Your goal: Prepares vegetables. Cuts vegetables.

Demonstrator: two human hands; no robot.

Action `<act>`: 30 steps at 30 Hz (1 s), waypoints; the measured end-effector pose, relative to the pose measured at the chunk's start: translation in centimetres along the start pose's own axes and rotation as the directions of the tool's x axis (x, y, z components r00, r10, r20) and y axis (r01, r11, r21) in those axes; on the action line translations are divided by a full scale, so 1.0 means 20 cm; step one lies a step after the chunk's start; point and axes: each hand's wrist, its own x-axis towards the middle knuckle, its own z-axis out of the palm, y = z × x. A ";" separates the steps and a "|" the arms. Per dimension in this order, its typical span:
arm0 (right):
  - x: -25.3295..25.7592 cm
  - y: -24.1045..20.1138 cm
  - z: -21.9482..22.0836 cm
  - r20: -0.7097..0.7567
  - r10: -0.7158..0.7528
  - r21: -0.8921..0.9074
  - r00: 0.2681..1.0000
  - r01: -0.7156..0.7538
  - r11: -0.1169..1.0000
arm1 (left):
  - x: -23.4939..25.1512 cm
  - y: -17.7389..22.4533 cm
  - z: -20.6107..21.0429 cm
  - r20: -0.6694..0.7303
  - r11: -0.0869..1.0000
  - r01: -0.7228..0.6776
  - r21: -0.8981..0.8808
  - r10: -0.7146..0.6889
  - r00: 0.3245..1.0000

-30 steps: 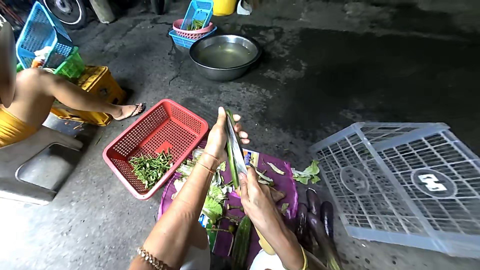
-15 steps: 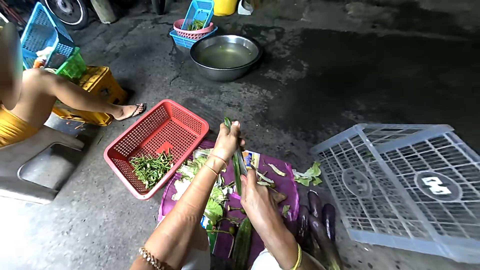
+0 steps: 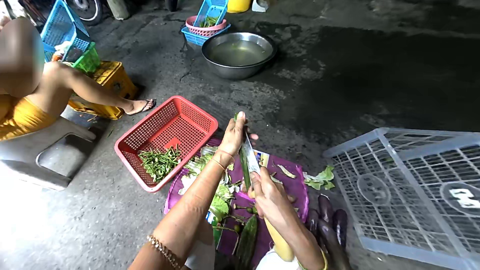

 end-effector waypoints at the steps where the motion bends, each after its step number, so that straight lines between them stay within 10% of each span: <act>1: -0.01 0.00 0.01 -0.011 -0.015 -0.011 1.000 0.015 1.000 | 0.00 0.00 0.00 0.009 1.000 0.003 -0.027 -0.003 1.000; 11: 0.08 -0.03 0.08 -0.095 -0.012 -0.590 0.995 -0.047 0.806 | 0.08 -0.04 -0.07 -0.199 0.992 0.124 -0.032 -0.128 0.972; 19: 0.07 0.10 0.07 -0.188 -0.146 -0.627 0.971 -0.004 0.779 | 0.03 -0.03 -0.13 -0.061 0.980 0.195 0.046 -0.192 0.979; 30: 0.02 0.29 -0.26 0.032 0.343 -0.300 0.939 -0.319 0.899 | -0.03 0.07 -0.08 0.213 0.951 0.296 -0.091 -0.272 0.938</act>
